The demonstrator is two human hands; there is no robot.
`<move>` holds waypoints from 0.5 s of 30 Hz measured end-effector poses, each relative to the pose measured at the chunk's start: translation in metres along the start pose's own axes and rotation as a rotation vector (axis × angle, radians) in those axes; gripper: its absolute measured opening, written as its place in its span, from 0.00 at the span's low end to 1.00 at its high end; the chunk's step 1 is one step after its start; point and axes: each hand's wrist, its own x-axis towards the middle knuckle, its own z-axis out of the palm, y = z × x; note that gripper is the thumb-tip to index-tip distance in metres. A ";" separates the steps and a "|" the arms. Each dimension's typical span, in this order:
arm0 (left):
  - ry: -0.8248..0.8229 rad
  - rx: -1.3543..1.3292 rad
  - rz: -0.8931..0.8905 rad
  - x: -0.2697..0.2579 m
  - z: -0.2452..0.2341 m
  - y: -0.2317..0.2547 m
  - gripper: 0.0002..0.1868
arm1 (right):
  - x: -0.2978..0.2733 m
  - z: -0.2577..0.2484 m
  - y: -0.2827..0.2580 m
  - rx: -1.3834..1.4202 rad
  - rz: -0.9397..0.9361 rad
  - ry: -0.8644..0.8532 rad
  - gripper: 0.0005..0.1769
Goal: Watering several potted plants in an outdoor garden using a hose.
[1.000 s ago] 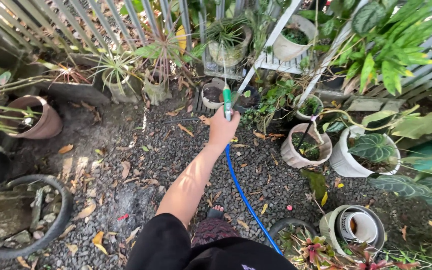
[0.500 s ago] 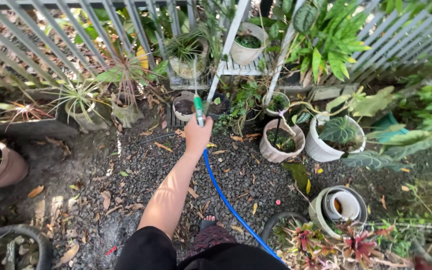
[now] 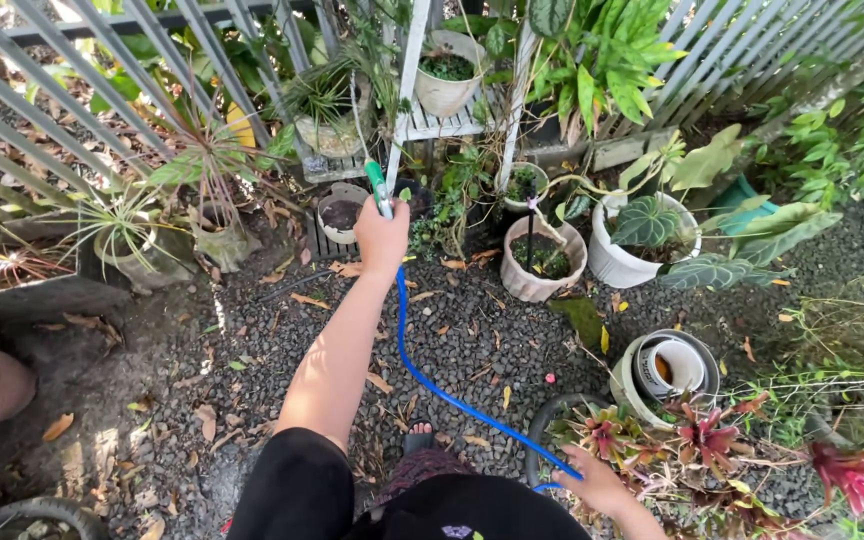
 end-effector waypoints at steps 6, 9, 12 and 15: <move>0.047 0.030 -0.063 0.008 -0.015 0.008 0.12 | -0.082 -0.056 -0.187 -0.226 -0.381 0.001 0.29; 0.072 0.047 -0.104 0.016 -0.021 0.003 0.12 | -0.139 -0.088 -0.237 -0.184 -0.908 0.216 0.22; 0.077 0.034 -0.113 0.017 -0.023 -0.006 0.10 | -0.235 -0.114 -0.277 -0.026 -1.424 0.301 0.15; 0.057 0.002 -0.130 0.012 -0.026 -0.003 0.09 | -0.303 -0.123 -0.256 0.116 -1.415 0.129 0.18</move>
